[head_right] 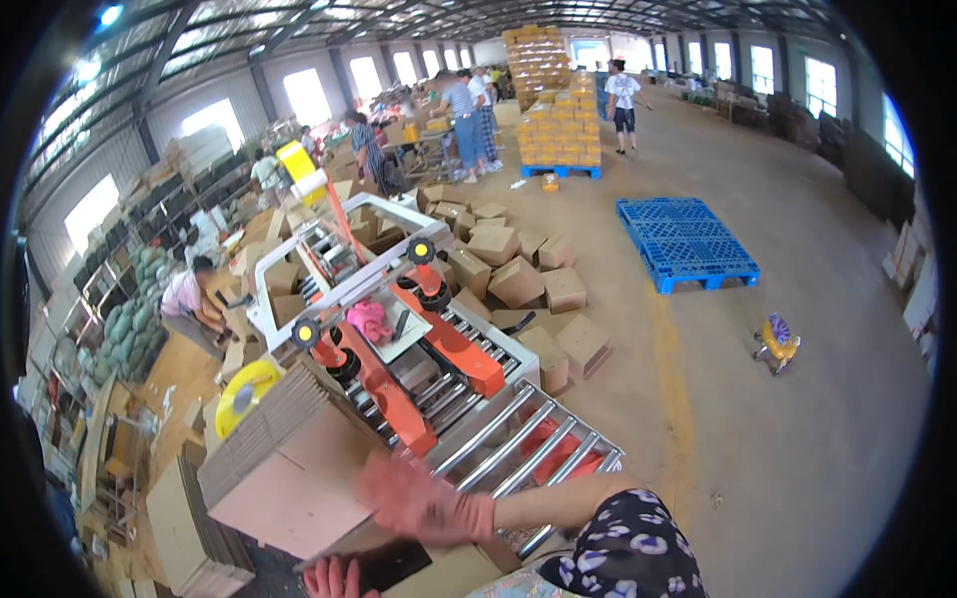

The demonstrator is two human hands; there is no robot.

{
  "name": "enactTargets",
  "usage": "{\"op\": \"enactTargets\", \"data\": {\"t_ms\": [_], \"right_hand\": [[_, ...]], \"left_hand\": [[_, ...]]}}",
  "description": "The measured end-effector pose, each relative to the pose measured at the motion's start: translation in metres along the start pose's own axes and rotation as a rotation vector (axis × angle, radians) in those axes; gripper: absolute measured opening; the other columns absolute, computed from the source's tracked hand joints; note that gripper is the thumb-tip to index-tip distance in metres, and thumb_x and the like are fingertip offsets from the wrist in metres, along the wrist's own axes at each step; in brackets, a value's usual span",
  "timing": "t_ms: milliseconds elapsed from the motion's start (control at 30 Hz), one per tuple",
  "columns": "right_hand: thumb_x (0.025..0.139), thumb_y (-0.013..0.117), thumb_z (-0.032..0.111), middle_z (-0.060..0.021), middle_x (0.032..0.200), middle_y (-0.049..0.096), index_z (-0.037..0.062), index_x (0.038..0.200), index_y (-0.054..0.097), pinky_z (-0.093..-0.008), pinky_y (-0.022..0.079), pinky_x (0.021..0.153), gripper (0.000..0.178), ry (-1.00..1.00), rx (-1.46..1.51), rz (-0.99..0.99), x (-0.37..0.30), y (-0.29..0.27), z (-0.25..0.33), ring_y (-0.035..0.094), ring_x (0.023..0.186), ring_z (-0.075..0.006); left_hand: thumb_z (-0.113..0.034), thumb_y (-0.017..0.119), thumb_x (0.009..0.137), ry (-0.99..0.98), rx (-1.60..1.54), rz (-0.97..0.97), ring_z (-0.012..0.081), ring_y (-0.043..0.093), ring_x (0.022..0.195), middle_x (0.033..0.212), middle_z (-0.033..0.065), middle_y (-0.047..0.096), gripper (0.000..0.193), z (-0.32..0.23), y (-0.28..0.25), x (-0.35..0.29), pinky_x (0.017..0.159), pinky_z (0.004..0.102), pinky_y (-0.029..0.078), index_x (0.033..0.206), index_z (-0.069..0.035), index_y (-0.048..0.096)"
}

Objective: The person assembles flat cardboard sheets into boxes using a manual box-forming machine. They feed the sheets into the machine, fold the flaps, and place the formed boxes onto a nearby stack.

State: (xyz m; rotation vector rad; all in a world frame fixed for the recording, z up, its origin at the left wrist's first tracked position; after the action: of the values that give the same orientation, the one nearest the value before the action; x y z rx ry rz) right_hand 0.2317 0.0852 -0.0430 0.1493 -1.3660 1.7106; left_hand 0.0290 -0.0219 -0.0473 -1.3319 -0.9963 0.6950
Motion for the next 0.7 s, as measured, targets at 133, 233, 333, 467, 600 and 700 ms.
{"op": "enactTargets", "data": {"t_ms": [133,233,333,467,600,700], "right_hand": [[0.090,0.061,0.032,-0.0153,0.135,0.053,0.0038,0.118,0.060,-0.0508,0.023,0.115,0.040,0.002,-0.009,0.098,-0.079,-0.036,-0.005,0.043,0.134,-0.0312],[0.090,0.060,0.025,-0.0157,0.132,0.055,0.0036,0.116,0.060,-0.0542,0.024,0.113,0.034,0.190,0.209,-0.036,-0.149,-0.011,-0.023,0.046,0.130,-0.0352],[0.091,0.054,0.020,-0.0168,0.126,0.056,0.0035,0.113,0.060,-0.0545,0.025,0.111,0.028,0.348,0.178,-0.422,-0.183,-0.040,-0.044,0.047,0.124,-0.0385],[0.091,0.048,0.018,-0.0173,0.121,0.055,0.0037,0.109,0.059,-0.0556,0.026,0.108,0.025,0.524,-0.291,-0.648,-0.225,-0.085,-0.062,0.047,0.119,-0.0392],[0.091,0.047,0.019,-0.0157,0.126,0.053,0.0046,0.113,0.056,-0.0572,0.022,0.110,0.028,0.474,-0.463,-0.820,-0.192,-0.042,-0.108,0.044,0.123,-0.0387],[0.098,0.044,0.028,-0.0122,0.130,0.051,0.0045,0.118,0.056,-0.0560,0.013,0.115,0.033,0.473,-0.497,-0.885,-0.120,0.004,-0.193,0.039,0.130,-0.0351]], "left_hand": [[-0.044,0.055,0.090,0.074,0.152,-0.623,0.0380,0.036,0.134,0.144,0.0239,0.039,0.069,0.010,-0.018,0.023,0.110,0.0569,0.027,0.142,-0.001,0.040],[-0.026,0.054,0.095,-0.566,-1.020,0.120,0.0341,0.047,0.121,0.136,0.0219,0.046,0.057,0.058,0.076,0.051,0.104,0.0377,0.037,0.140,0.004,0.035],[-0.036,0.059,0.093,-0.545,-1.194,0.331,0.0232,0.058,0.112,0.120,0.0172,0.061,0.065,0.031,0.099,0.154,0.098,0.0345,0.044,0.142,0.000,0.036],[-0.032,0.058,0.093,-0.075,-0.997,0.231,0.0290,0.059,0.112,0.120,0.0159,0.062,0.050,-0.055,0.097,0.302,0.096,0.0357,0.045,0.129,0.002,0.051],[-0.017,0.057,0.089,0.208,-0.527,-0.519,0.0379,0.057,0.107,0.117,0.0191,0.060,0.029,-0.099,0.114,0.373,0.092,0.0439,0.047,0.113,0.000,0.058],[-0.016,0.061,0.085,0.395,-0.526,-0.516,0.0357,0.057,0.106,0.113,0.0181,0.059,0.031,-0.102,0.108,0.341,0.095,0.0438,0.044,0.112,0.000,0.058]]}}
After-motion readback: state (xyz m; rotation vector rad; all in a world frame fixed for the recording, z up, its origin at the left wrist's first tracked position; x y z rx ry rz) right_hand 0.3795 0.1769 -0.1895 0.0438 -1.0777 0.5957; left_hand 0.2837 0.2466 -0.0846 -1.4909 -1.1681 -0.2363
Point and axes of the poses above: each hand's wrist, its own x-axis towards the middle knuckle, its own y-axis out of the palm, z = x × y, the point moved 5 cm from there along x, towards the middle knuckle
